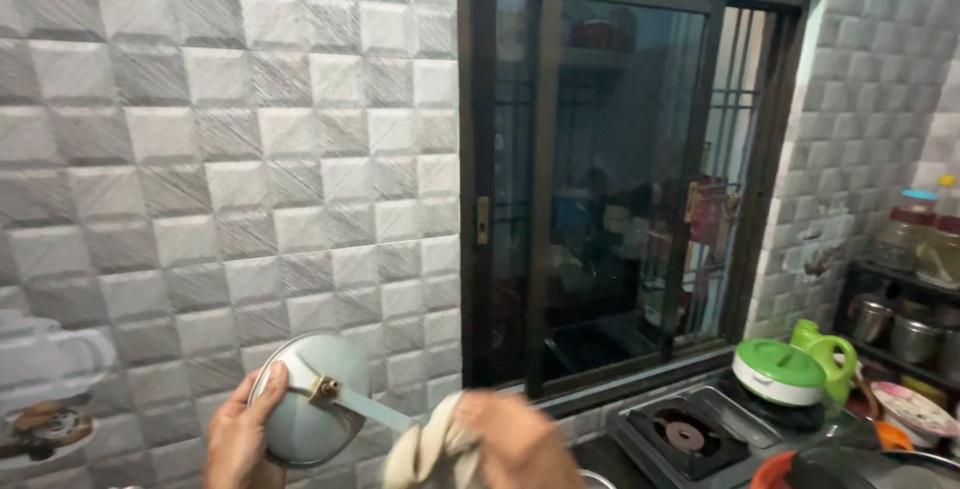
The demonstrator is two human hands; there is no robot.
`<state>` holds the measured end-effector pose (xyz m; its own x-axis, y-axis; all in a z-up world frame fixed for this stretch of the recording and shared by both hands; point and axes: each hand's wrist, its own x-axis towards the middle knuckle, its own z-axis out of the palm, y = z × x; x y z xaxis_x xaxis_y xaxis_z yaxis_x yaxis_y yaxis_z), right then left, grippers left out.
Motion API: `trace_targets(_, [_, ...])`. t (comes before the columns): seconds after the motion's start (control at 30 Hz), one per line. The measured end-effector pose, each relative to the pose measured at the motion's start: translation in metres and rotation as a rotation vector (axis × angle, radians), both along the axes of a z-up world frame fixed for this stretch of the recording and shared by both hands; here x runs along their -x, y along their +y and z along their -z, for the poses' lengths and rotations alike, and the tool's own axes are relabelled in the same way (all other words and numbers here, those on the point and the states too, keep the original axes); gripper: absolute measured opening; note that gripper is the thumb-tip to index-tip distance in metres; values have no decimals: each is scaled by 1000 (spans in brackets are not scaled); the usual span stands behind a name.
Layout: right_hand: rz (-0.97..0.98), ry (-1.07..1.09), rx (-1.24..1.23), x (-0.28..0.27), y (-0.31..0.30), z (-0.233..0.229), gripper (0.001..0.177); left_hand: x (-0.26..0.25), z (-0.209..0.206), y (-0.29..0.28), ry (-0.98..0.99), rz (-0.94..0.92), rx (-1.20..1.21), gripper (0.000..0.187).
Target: The person rinses a small metal cooker pot under the kitchen tap, fills and empties it with water, then wipes the pot, its lid, and the counter with a cloth. They reattach the lid, place the cooker on the counter, and wipe the sink area.
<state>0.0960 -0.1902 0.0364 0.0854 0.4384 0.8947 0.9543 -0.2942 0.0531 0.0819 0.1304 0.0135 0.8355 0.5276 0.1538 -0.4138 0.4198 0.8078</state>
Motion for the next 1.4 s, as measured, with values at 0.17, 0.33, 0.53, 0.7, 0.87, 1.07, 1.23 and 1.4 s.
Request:
trace_targets(0.17, [-88, 344, -308, 24, 19, -44, 32, -18, 9, -27, -57, 237, -219, 38])
trace_targets(0.33, [-311, 726, -203, 12, 42, -50, 41, -40, 27, -50, -135, 400, -274, 46])
trace_targets(0.53, [-857, 1110, -470, -16, 62, 6, 39, -58, 67, -2, -84, 298, -153, 46])
trace_targets(0.7, [-960, 1304, -178, -18, 49, 13, 44, -81, 101, 29, -250, 370, 32, 47])
trace_targets(0.87, [-135, 700, -131, -6, 35, -2, 42, -102, 89, -2, -22, 319, -116, 48])
trace_targets(1.07, [73, -46, 207, -1, 30, 8, 29, -93, 65, -34, 258, 634, 94, 73])
trace_targets(1.23, [-429, 246, 186, -16, 16, 35, 37, -78, 75, -23, 446, 319, 6, 53])
trace_targets(1.4, [-94, 645, -236, -23, 1, 44, 51, -68, 66, -36, 467, 119, -191, 48])
